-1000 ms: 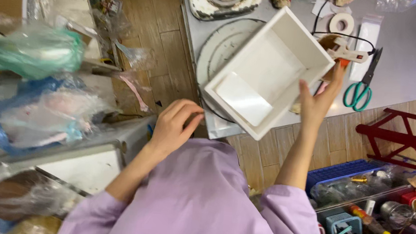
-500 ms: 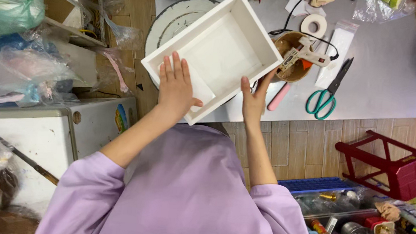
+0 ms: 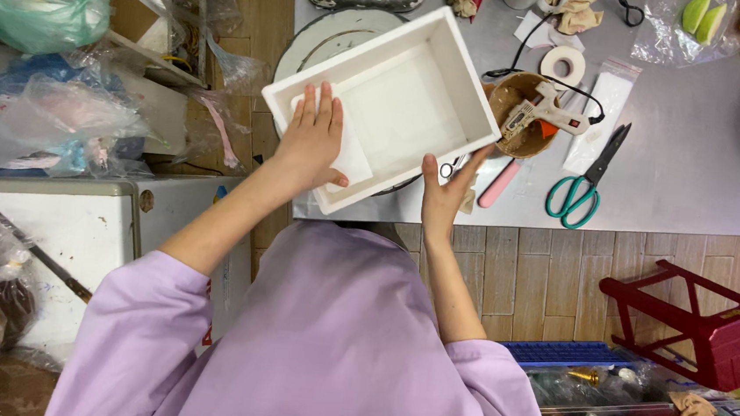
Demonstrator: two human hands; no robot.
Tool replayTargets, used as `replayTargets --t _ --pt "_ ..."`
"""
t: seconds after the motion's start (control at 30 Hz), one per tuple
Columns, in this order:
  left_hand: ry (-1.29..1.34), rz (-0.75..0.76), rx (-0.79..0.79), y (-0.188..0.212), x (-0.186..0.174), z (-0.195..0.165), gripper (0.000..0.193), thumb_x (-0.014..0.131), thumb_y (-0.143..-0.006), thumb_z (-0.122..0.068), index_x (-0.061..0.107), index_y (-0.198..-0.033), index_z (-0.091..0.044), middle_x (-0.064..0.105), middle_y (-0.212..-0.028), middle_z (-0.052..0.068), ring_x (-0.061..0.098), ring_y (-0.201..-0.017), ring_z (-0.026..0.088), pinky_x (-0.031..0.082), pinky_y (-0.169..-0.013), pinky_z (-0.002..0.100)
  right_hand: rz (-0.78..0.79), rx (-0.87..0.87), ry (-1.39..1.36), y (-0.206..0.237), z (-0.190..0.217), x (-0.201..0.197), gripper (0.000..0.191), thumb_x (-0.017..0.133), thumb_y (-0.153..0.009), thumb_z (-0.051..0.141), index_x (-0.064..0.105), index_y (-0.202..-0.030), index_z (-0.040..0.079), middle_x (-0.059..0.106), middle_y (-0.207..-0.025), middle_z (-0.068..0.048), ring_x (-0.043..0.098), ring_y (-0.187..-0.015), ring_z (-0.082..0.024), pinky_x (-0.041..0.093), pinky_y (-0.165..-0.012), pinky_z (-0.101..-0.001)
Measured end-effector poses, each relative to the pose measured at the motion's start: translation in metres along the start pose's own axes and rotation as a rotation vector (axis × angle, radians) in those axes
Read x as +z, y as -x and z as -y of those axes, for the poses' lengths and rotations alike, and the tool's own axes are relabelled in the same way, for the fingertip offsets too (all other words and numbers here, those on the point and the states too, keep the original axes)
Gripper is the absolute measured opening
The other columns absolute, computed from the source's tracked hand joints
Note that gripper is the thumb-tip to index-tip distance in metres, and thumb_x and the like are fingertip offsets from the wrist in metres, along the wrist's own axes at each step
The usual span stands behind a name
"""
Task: The person assembles a white rectangular food container by inserting a clear plastic insert, applying hot glue, and placing a beige tray inside. They then arrange several small pink cylindrical items into the container.
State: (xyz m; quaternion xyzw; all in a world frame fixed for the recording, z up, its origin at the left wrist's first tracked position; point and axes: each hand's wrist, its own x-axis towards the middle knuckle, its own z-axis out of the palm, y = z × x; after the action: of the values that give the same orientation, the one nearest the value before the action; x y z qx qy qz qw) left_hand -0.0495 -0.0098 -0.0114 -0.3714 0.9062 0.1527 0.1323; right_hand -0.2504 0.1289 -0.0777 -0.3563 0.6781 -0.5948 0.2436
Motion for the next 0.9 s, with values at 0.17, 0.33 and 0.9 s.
replayTargets --t 0.17,0.33,0.9 --pt "0.146 -0.364 0.075 0.02 -0.011 0.012 0.067 0.089 -0.08 -0.032 0.061 -0.13 0.004 0.045 -0.158 0.027 0.045 -0.149 0.039 0.044 -0.117 0.049 -0.117 -0.389 0.501 0.015 0.035 -0.007 0.106 0.081 -0.098 0.038 0.005 -0.17 0.017 -0.007 -0.173 -0.023 -0.007 -0.162 -0.042 0.004 -0.133 -0.0572" --pt "-0.239 -0.164 -0.023 -0.005 -0.001 0.035 0.054 0.086 -0.078 -0.016 0.066 -0.124 0.002 0.058 -0.145 0.027 0.063 -0.124 0.034 0.049 -0.105 0.047 0.017 -0.463 0.75 -0.005 0.057 -0.005 0.072 0.081 -0.099 0.027 0.043 -0.159 0.012 0.014 -0.174 -0.02 0.01 -0.164 -0.042 0.016 -0.135 -0.0574" --pt "-0.384 -0.249 0.085 -0.037 0.054 0.042 0.093 0.087 -0.067 -0.034 0.05 -0.138 0.014 0.051 -0.138 0.041 0.06 -0.122 0.047 0.046 -0.103 0.048 0.007 -0.31 0.909 0.022 0.052 0.019 0.049 0.078 -0.092 0.031 0.068 -0.136 0.012 0.041 -0.164 -0.016 0.032 -0.154 -0.04 0.046 -0.109 -0.0451"
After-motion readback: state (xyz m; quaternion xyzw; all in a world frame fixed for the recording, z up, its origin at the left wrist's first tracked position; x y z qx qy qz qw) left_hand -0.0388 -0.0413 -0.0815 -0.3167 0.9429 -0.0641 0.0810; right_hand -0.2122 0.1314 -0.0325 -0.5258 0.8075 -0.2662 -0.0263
